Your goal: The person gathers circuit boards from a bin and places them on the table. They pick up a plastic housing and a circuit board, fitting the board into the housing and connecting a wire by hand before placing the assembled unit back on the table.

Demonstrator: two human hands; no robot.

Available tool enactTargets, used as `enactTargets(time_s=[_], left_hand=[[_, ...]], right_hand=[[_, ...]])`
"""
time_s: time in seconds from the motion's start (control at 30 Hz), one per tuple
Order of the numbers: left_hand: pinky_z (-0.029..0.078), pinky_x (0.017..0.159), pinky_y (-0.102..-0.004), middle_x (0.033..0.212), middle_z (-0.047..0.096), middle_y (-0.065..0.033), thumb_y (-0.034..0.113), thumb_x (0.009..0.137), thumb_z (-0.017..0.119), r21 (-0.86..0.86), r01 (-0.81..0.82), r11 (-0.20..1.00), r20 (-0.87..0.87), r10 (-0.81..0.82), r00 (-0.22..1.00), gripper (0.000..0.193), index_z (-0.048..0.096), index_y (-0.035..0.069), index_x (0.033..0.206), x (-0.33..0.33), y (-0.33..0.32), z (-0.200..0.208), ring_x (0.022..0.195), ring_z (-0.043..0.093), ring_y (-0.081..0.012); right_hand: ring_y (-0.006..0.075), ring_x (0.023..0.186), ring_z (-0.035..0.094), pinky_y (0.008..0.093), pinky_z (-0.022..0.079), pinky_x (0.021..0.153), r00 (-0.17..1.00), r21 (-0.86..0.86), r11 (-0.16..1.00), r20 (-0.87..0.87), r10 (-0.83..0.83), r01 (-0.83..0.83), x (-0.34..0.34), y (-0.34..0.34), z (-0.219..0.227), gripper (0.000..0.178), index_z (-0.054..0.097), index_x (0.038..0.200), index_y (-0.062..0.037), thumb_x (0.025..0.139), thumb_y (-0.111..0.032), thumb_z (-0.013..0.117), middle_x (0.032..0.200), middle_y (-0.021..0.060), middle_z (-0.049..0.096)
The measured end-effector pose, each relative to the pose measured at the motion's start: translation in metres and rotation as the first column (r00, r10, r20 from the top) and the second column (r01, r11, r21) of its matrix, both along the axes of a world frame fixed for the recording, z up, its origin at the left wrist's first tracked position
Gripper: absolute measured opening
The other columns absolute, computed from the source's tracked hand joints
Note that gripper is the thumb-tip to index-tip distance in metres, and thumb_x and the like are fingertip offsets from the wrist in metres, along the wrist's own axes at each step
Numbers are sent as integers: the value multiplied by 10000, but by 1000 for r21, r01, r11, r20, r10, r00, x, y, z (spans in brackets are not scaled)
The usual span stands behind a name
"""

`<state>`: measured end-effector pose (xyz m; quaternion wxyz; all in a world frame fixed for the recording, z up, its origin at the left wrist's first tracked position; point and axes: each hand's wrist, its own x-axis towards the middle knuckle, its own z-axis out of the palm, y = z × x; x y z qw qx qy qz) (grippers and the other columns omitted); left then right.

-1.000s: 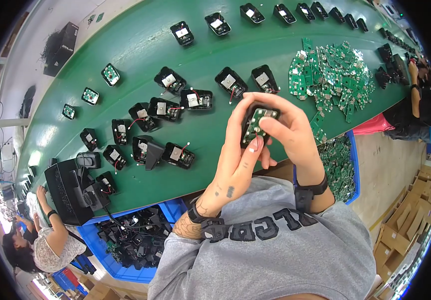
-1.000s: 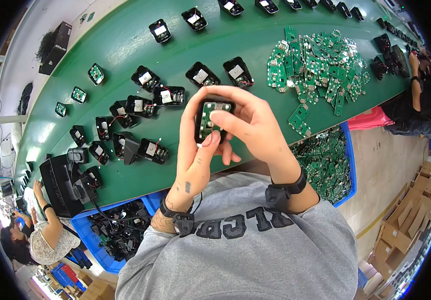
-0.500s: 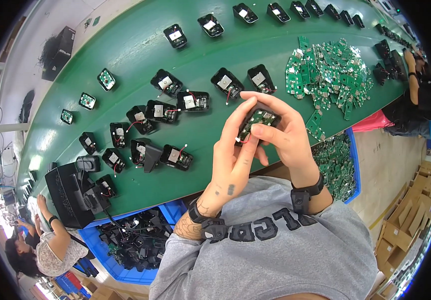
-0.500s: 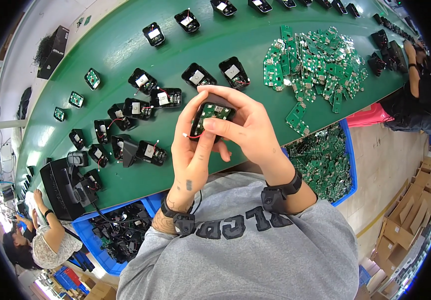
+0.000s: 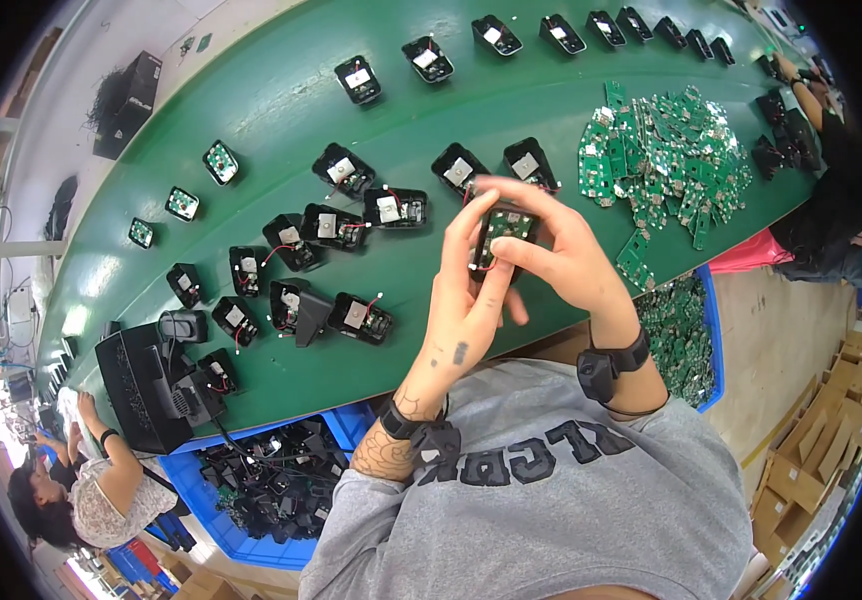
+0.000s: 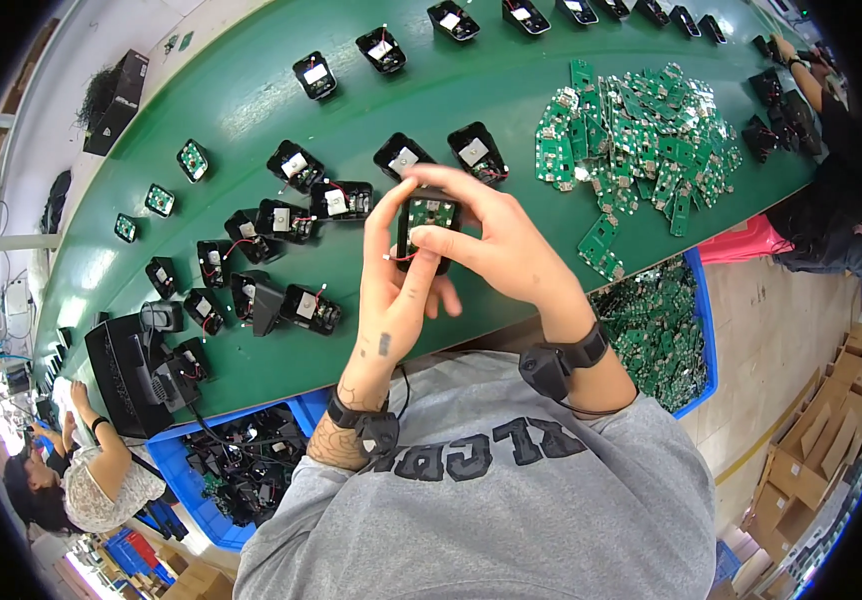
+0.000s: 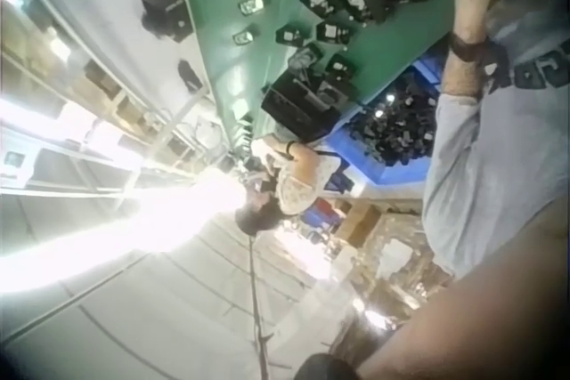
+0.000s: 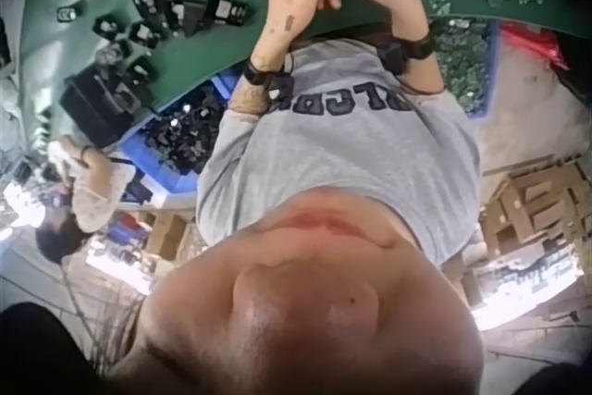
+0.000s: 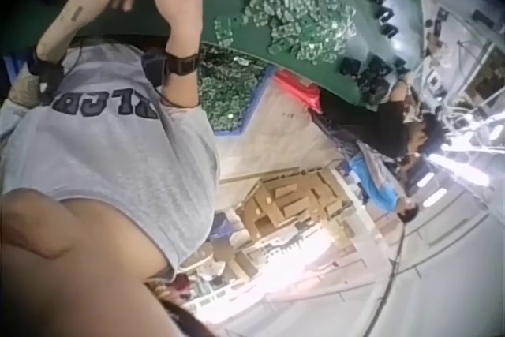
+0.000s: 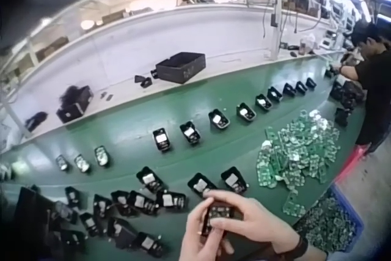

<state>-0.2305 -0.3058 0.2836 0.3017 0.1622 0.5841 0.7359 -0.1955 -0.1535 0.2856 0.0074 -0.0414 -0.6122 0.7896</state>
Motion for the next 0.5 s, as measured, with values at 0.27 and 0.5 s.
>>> enactTargets(time_s=[0.27, 0.5], left_hand=[[472, 618, -241, 935, 625, -92, -28, 840, 561, -123, -125, 984, -409, 65, 910, 564, 422, 118, 1368, -1, 1, -7, 700, 596, -107], [469, 759, -269, 1025, 581, -91, 19, 876, 502, 183, 71, 980, 294, -124, 948, 596, 196, 144, 1372, -4, -5, 3, 872, 555, -130]], right_hand=[[328, 1160, 547, 532, 368, 1032, 783, 719, 362, -619, -53, 593, 23, -19, 10, 257, 728, 933, -125, 678, -143, 761, 1034, 38, 665], [299, 1037, 599, 541, 346, 1045, 791, 603, 569, -593, -148, 559, 17, -13, 3, 223, 696, 1051, -52, 875, -151, 599, 824, 45, 673]])
